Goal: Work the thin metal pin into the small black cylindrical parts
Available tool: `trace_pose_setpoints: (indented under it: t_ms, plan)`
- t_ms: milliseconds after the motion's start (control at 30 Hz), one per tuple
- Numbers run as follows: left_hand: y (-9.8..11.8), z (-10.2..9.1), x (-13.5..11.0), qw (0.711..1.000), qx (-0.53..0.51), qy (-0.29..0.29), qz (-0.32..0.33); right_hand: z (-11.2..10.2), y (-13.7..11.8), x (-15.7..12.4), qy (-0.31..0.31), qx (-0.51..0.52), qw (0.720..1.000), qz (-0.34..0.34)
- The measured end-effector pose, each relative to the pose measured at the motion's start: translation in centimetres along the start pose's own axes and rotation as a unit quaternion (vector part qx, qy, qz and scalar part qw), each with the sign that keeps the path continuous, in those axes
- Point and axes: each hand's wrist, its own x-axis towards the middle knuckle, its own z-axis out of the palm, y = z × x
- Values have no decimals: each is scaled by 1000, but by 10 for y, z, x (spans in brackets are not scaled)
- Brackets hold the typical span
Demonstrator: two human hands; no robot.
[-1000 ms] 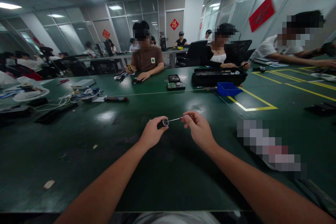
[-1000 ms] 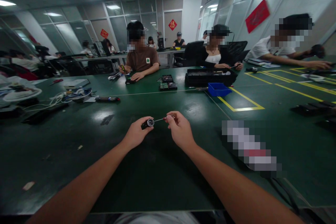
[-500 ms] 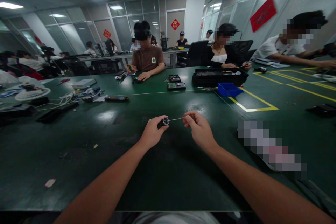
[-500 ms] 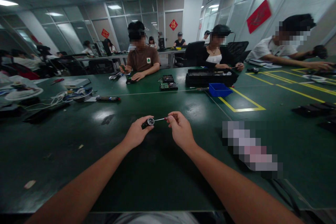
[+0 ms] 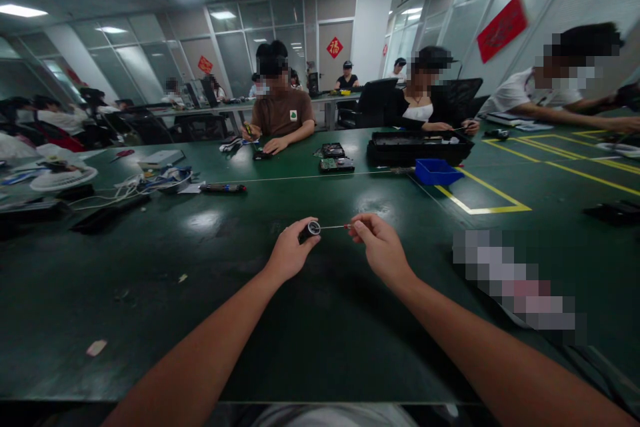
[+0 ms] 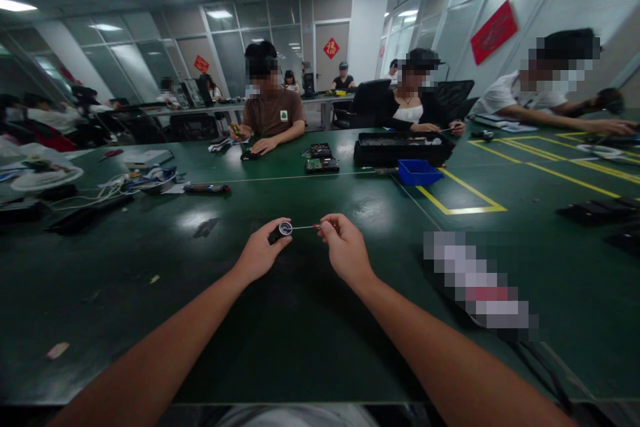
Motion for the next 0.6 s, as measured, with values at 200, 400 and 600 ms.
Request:
trace_pose_setpoints:
  t_ms: [200, 400, 600]
  plan:
    - [2, -1, 1, 1000, -4, 1, -2, -2, 3, 1, -7, -20, 1000, -6]
    - [2, -2, 0, 1000, 6, 1, 3, -3, -3, -1, -5, -58, 998, -5]
    - [3, -7, -1, 994, 95, -10, 48, -4, -15, -5, -3, -182, 983, 0]
